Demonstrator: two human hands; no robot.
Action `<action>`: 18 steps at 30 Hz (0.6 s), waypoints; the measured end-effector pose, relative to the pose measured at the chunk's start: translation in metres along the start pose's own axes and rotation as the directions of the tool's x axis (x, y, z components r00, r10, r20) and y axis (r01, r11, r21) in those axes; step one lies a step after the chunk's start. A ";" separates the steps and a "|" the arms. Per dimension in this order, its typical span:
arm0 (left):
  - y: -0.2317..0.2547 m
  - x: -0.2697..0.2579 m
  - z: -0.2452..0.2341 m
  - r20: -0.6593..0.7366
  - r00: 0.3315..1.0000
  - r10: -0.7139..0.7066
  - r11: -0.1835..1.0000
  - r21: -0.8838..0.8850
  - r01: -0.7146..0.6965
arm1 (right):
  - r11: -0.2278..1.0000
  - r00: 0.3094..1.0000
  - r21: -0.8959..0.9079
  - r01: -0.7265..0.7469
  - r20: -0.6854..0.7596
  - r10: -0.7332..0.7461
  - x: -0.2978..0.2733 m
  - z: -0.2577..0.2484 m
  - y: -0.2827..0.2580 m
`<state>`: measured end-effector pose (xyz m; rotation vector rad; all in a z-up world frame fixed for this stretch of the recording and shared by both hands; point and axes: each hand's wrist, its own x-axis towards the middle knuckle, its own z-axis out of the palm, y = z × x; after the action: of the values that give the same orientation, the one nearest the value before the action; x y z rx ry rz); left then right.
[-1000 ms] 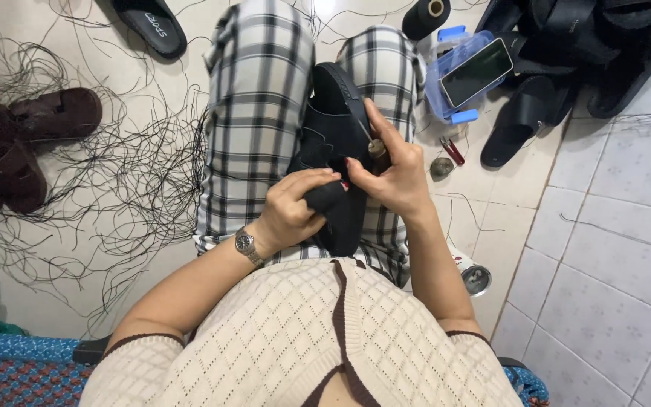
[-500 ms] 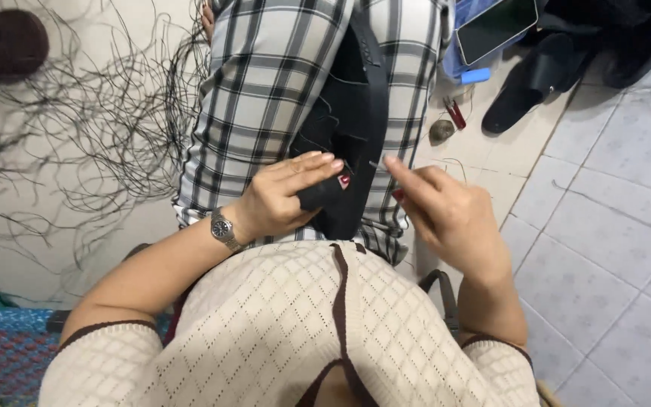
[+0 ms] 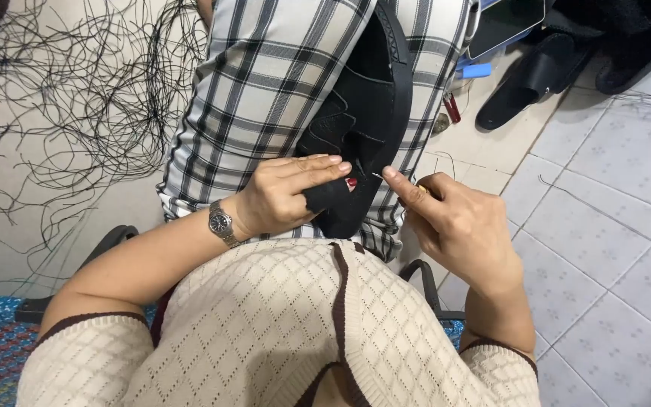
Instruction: Hand-sewing the upper part of a black sandal to its sole using a needle and thick thread.
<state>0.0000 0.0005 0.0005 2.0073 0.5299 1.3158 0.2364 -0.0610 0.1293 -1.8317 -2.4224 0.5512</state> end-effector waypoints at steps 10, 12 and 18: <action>0.000 -0.002 0.002 0.031 1.000 -0.007 1.000 0.006 0.007 | 1.000 0.996 0.000 0.008 0.088 -0.008 0.010 -0.013 0.001; 0.000 -0.003 0.003 0.034 0.999 -0.008 1.000 0.007 0.008 | 1.000 0.995 -0.001 0.005 0.096 -0.005 0.012 -0.015 0.000; 0.001 -0.006 0.004 0.172 0.985 0.033 0.997 0.062 -0.044 | 0.960 0.975 -0.280 -0.010 0.212 0.072 0.004 -0.012 -0.013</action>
<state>0.0009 -0.0053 -0.0038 2.1699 0.4614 1.1484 0.2260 -0.0575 0.1436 -2.0288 -2.7343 0.4595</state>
